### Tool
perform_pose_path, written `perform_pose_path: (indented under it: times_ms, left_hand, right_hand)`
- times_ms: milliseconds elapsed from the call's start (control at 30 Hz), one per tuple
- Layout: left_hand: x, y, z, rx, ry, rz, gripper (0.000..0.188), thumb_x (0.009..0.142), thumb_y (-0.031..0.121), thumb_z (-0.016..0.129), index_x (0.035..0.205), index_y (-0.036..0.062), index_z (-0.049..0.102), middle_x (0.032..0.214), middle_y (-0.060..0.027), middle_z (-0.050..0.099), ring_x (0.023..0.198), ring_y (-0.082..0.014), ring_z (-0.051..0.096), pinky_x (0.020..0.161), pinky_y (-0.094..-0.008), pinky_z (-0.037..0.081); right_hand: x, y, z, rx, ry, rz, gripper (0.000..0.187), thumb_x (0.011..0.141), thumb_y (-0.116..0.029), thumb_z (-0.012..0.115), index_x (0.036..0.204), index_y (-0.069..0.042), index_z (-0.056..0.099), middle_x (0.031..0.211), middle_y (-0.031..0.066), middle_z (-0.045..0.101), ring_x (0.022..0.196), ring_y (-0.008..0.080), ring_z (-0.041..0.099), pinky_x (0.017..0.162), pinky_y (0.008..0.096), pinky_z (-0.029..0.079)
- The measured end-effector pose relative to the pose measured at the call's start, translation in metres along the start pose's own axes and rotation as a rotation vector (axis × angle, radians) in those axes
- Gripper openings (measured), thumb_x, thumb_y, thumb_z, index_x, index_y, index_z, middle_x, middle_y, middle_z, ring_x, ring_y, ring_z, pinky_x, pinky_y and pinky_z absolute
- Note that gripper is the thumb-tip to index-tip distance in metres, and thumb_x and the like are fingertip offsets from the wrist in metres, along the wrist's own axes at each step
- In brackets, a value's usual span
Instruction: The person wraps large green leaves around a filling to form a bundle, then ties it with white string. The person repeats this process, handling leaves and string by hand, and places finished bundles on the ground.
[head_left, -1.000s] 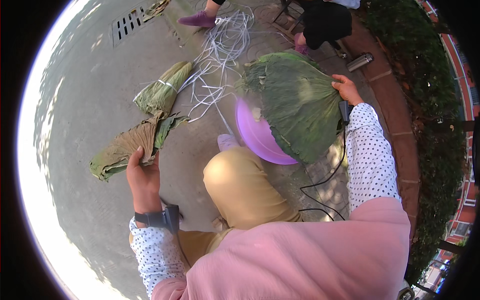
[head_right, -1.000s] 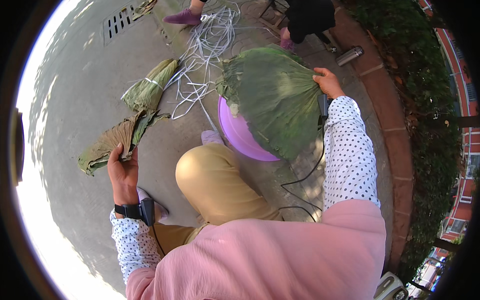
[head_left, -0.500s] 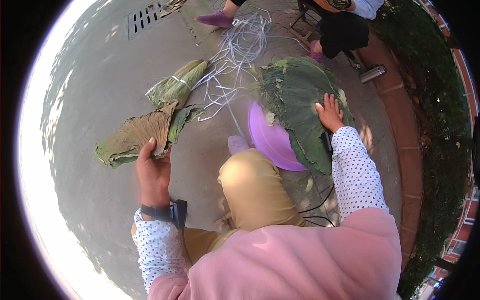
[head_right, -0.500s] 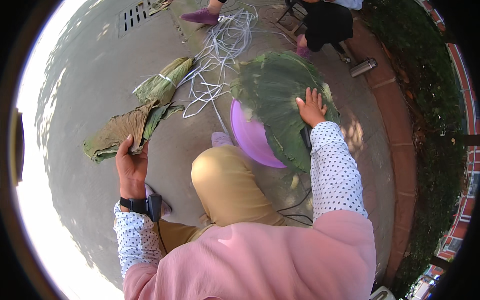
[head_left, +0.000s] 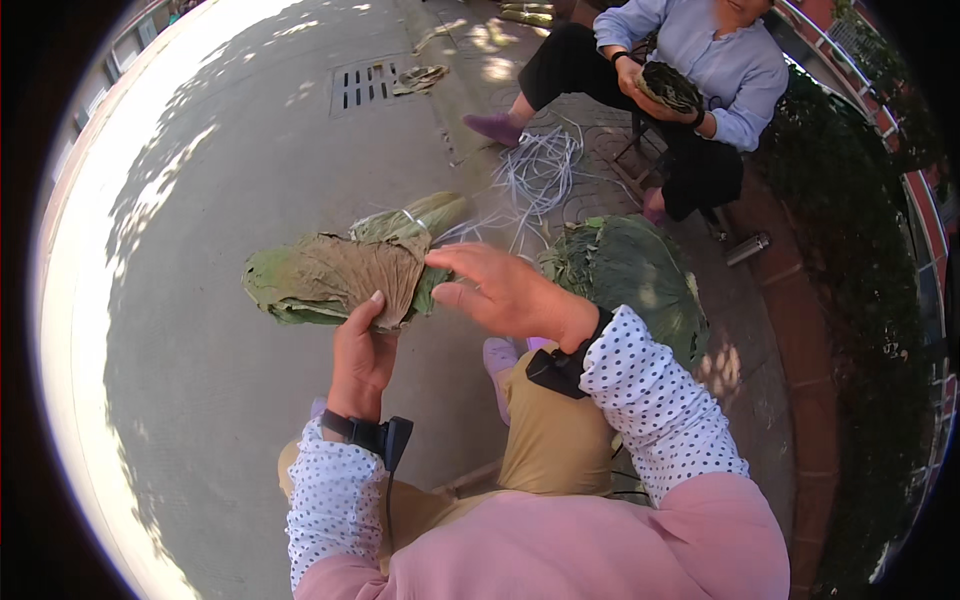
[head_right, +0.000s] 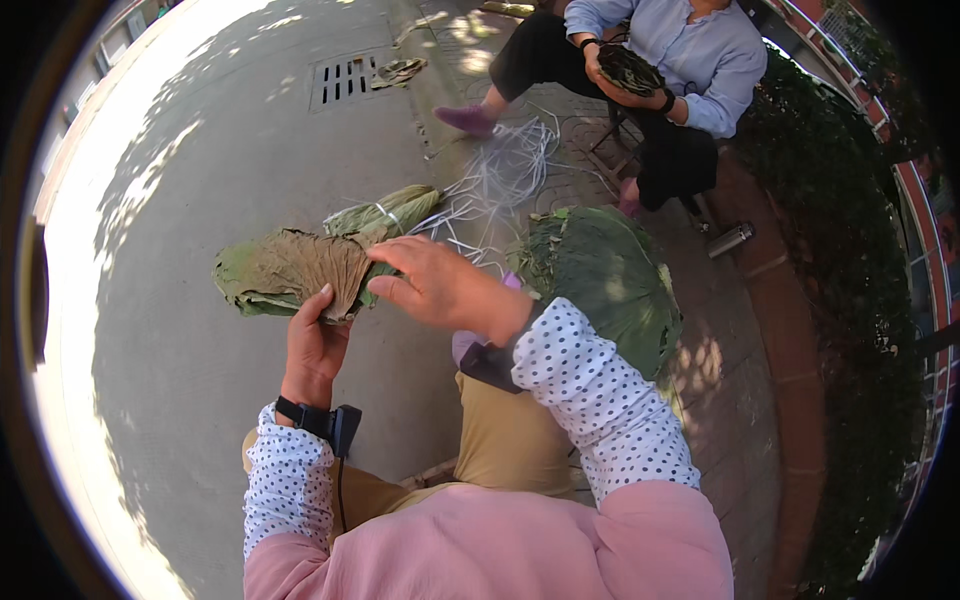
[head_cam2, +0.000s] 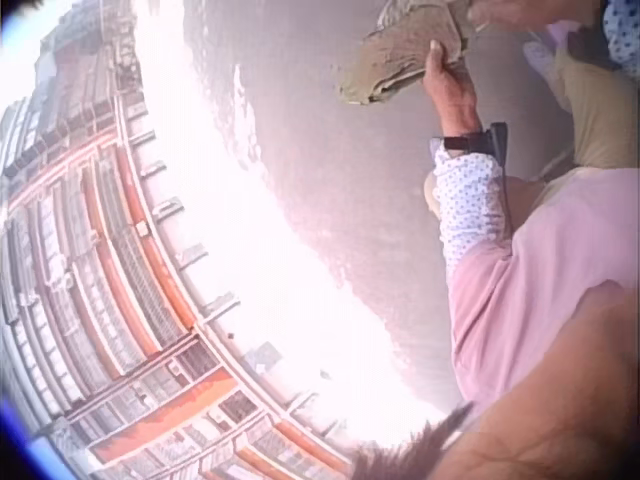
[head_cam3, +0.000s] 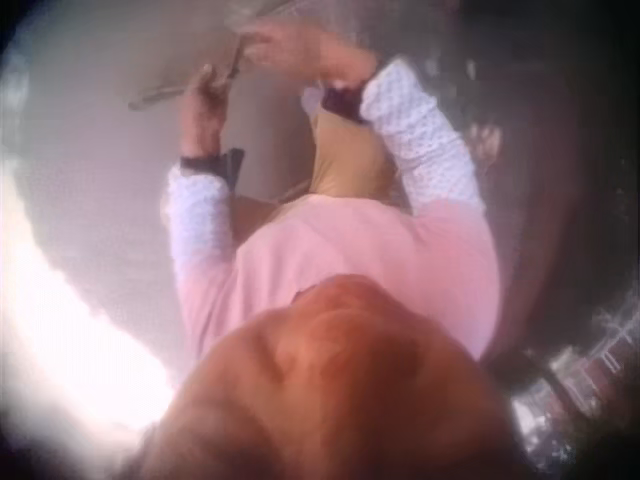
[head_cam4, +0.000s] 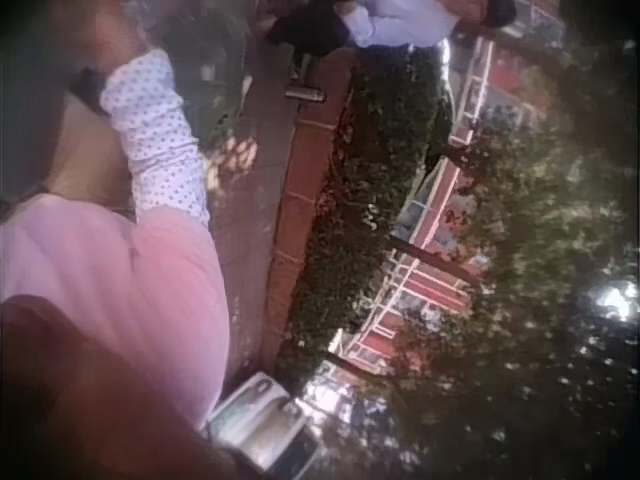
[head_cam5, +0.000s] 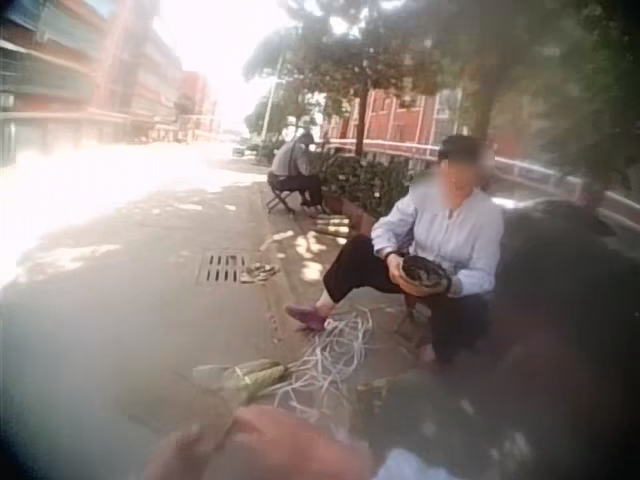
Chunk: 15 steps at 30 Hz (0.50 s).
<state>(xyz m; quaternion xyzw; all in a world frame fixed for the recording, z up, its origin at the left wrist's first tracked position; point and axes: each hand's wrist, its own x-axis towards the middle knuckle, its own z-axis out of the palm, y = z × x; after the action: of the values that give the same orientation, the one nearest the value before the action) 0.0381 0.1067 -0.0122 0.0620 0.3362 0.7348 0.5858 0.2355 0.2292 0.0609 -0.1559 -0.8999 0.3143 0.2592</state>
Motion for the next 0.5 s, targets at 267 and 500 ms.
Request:
perform_pose_path:
  times_ms: [267,500]
  left_hand:
    - [0.003,-0.004,-0.010,-0.095,-0.026,0.080,0.040,0.101,0.013,0.060,0.140,0.0052,0.055,0.135,-0.0087,0.066,0.122,-0.0237,0.064,0.103,-0.0440,0.051]
    - [0.005,-0.005,-0.014,-0.081,-0.023,0.100,0.035,0.103,0.017,0.061,0.135,0.0033,0.058,0.129,-0.0085,0.068,0.116,-0.0224,0.065,0.103,-0.0426,0.049]
  right_hand:
    - [0.015,0.005,0.060,0.234,0.209,0.344,0.040,0.098,-0.027,0.072,0.122,0.004,0.064,0.106,0.0167,0.070,0.097,0.0246,0.068,0.085,0.0376,0.056]
    - [0.022,0.008,0.076,0.412,0.133,0.488,0.039,0.092,-0.034,0.079,0.100,0.003,0.066,0.092,0.0140,0.071,0.083,0.0207,0.069,0.072,0.0361,0.056]
